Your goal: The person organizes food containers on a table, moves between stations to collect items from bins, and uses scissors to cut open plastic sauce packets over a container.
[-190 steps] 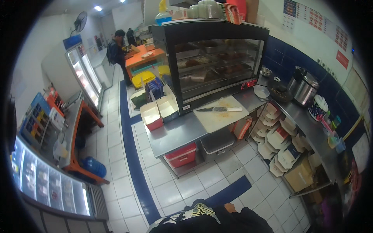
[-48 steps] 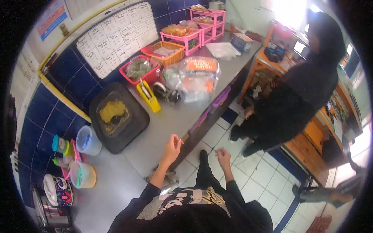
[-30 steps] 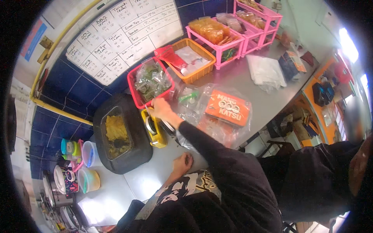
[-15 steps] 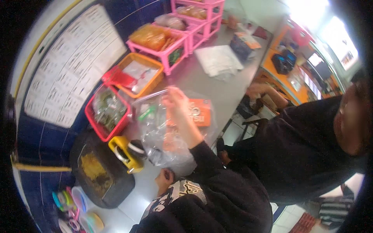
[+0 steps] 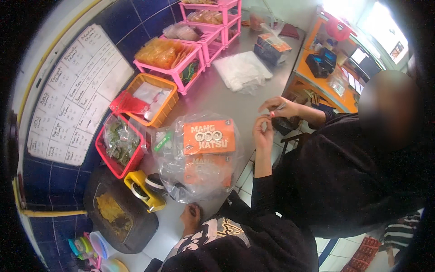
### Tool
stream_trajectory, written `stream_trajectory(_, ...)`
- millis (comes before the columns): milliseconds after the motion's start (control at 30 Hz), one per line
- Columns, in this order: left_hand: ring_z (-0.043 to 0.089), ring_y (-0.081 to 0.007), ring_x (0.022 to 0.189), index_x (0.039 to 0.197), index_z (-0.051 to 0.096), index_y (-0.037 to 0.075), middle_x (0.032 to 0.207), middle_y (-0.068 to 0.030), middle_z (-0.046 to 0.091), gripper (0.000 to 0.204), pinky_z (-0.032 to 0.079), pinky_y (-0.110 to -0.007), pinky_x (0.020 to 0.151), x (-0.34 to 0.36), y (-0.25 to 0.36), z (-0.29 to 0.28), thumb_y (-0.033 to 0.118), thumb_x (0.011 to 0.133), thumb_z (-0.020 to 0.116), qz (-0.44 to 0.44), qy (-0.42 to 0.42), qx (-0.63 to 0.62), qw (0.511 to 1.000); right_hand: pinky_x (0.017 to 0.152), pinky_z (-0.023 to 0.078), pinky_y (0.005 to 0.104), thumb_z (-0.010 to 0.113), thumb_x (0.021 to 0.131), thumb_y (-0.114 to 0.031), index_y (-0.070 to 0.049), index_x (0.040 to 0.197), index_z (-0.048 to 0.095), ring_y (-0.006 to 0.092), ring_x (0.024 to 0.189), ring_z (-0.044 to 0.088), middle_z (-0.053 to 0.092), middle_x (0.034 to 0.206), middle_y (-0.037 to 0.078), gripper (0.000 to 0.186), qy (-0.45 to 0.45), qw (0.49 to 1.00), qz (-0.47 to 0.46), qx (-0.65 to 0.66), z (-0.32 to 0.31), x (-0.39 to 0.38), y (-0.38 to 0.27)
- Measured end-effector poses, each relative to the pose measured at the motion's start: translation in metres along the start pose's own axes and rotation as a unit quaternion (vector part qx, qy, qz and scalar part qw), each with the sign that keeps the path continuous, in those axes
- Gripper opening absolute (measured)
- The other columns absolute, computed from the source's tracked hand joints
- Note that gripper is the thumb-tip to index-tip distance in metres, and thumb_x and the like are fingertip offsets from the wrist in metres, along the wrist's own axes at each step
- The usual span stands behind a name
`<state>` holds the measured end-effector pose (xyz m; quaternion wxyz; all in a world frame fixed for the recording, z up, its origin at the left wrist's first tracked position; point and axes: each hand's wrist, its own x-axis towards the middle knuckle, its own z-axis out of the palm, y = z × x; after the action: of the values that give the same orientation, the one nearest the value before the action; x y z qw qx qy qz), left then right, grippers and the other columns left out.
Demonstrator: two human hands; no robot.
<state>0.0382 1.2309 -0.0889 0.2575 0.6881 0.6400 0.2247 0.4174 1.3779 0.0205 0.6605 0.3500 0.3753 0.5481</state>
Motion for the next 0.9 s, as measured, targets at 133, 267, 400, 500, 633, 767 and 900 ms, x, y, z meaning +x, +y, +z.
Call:
stream_trajectory(133,0.054,-0.0204,0.044,0.081,0.053,0.012,0.052,-0.0031,0.054,0.016,0.043,-0.035,0.046,0.001,0.002,0.0,0.024,0.079,0.063,0.001,0.016,-0.02,1.0,0.063,0.049,0.0283,0.05,0.079,0.005,0.004,0.087,0.057,0.0176,0.07,0.054,0.055,0.076,0.01,0.011,-0.021,0.999,0.0,-0.025,0.007,0.007,-0.003)
stream_trajectory(267,0.055,-0.0218,0.047,0.077,0.053,0.01,0.056,-0.0045,0.056,0.017,0.044,-0.037,0.048,0.0,-0.002,0.005,0.024,0.079,0.063,-0.028,-0.007,0.026,0.999,0.063,0.047,0.0278,0.052,0.084,0.0,0.004,0.1,0.053,0.0165,0.072,0.054,0.054,0.078,0.008,0.017,-0.077,0.993,-0.045,-0.074,0.003,0.036,0.004)
stream_trajectory(400,0.057,-0.0261,0.051,0.073,0.053,0.009,0.056,-0.0058,0.056,0.023,0.045,-0.043,0.054,-0.01,-0.022,0.016,0.03,0.076,0.063,-0.038,-0.006,0.081,0.996,0.071,0.048,0.0279,0.048,0.092,-0.012,0.003,0.106,0.053,0.0162,0.079,0.057,0.057,0.085,0.008,0.02,-0.032,0.74,-0.035,-0.671,-0.013,0.143,0.027)
stream_trajectory(500,0.058,-0.0288,0.054,0.077,0.055,0.008,0.058,-0.0065,0.058,0.026,0.045,-0.045,0.055,-0.012,-0.025,0.02,0.032,0.073,0.065,-0.032,0.001,0.097,0.995,0.075,0.048,0.0319,0.056,0.085,-0.01,0.004,0.094,0.059,0.0235,0.084,0.061,0.062,0.091,0.014,0.016,-0.137,0.302,-0.098,-0.938,-0.016,0.271,0.02)
stream_trajectory(633,0.06,-0.0311,0.058,0.089,0.057,0.008,0.063,-0.0094,0.06,0.033,0.046,-0.043,0.05,-0.004,-0.018,0.013,0.032,0.07,0.068,-0.005,-0.008,0.125,0.992,0.079,0.048,0.0384,0.052,0.08,-0.002,0.005,0.093,0.059,0.0346,0.088,0.06,0.061,0.096,0.02,0.016,-0.345,-0.152,-0.041,-0.925,-0.044,0.385,-0.002)
stream_trajectory(767,0.058,-0.0296,0.05,0.092,0.058,0.009,0.065,-0.0097,0.06,0.037,0.046,-0.041,0.047,-0.004,-0.015,0.008,0.034,0.069,0.071,0.062,0.05,0.131,0.988,0.079,0.045,0.0453,0.059,0.072,-0.004,0.003,0.098,0.057,0.0396,0.09,0.057,0.059,0.095,0.024,0.027,-0.342,-0.233,-0.002,-0.91,-0.072,0.418,0.01)
stream_trajectory(900,0.056,-0.0272,0.045,0.089,0.059,0.008,0.063,-0.009,0.059,0.036,0.044,-0.039,0.043,-0.019,-0.031,0.02,0.035,0.07,0.071,0.059,0.033,0.151,0.986,0.075,0.045,0.0473,0.064,0.069,-0.012,0.0,0.103,0.052,0.0397,0.089,0.057,0.059,0.093,0.024,0.039,-0.303,-0.282,0.039,-0.909,-0.076,0.435,-0.001)
